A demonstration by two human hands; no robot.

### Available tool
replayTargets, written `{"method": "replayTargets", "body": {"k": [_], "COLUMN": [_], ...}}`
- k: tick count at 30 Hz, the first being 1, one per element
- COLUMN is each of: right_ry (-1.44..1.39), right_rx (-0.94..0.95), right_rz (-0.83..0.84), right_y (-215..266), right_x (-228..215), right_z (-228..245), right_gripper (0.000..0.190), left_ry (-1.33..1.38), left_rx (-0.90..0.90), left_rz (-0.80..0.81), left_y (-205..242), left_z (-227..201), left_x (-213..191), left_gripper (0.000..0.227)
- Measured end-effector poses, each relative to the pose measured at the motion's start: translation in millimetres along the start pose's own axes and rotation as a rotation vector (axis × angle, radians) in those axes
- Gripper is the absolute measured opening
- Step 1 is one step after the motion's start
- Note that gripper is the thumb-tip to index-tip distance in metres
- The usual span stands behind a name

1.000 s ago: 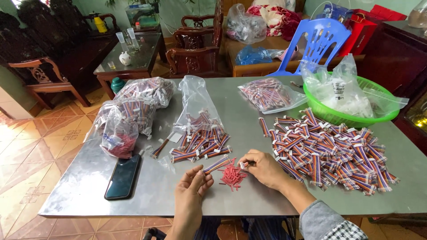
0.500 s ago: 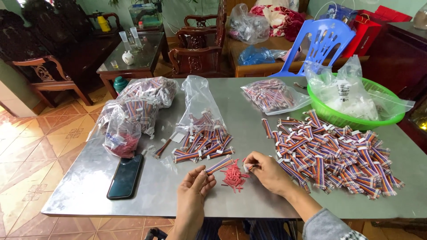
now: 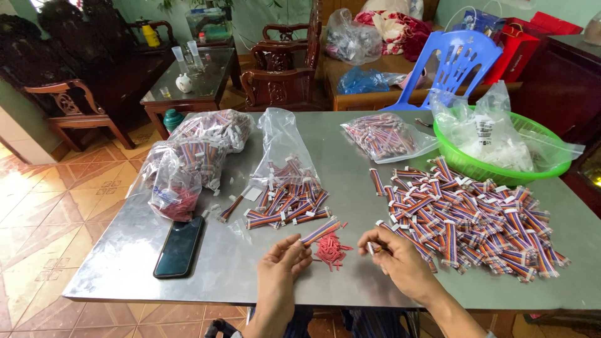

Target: Sorting and bagging small electronic ribbon cable assemblies on a metal table.

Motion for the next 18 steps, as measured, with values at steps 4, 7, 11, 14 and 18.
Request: {"method": "replayTargets", "body": {"k": [4, 7, 11, 14, 18], "right_ry": [-0.012, -0.114, -0.004, 0.115, 0.176], "right_rx": [-0.155, -0.220, -0.413, -0.606, -0.600], "right_rz": [-0.156, -0.169, -0.128, -0.142, -0.182], "right_y": [14.2, 28.4, 41.1, 47.6, 44.1], "right_x": [-8.2, -6.8, 6.7, 16.5, 26.8], "right_z": [15.8, 28.1, 62.6, 77.0, 60.7], "right_gripper": [0.033, 0.023, 0.023, 0.022, 0.025], "left_ry": [-0.010, -0.006, -0.021, -0.043, -0.084], "left_rx": [-0.054, -0.064, -0.072, -0.101, -0.060], "left_rz": [0.012, 0.025, 0.039, 0.038, 0.096], "left_y": [15.9, 17.5, 19.5, 25.0, 28.3], "left_z": [-2.0, 6.2, 15.1, 18.6, 23.1], "left_x": [5.7, 7.4, 11.2, 12.3, 13.7], "left_gripper": [0.034, 0.033, 0.032, 0.029, 0.031]}}
Point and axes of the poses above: each hand's wrist, its own y-axis away from the middle knuckle, its own x-axis out of the palm, z = x × y, the point moved 5 cm from there along -y, towards the middle knuckle, and after that the axes turned 12 degrees about -z, right-handed, at the moved point
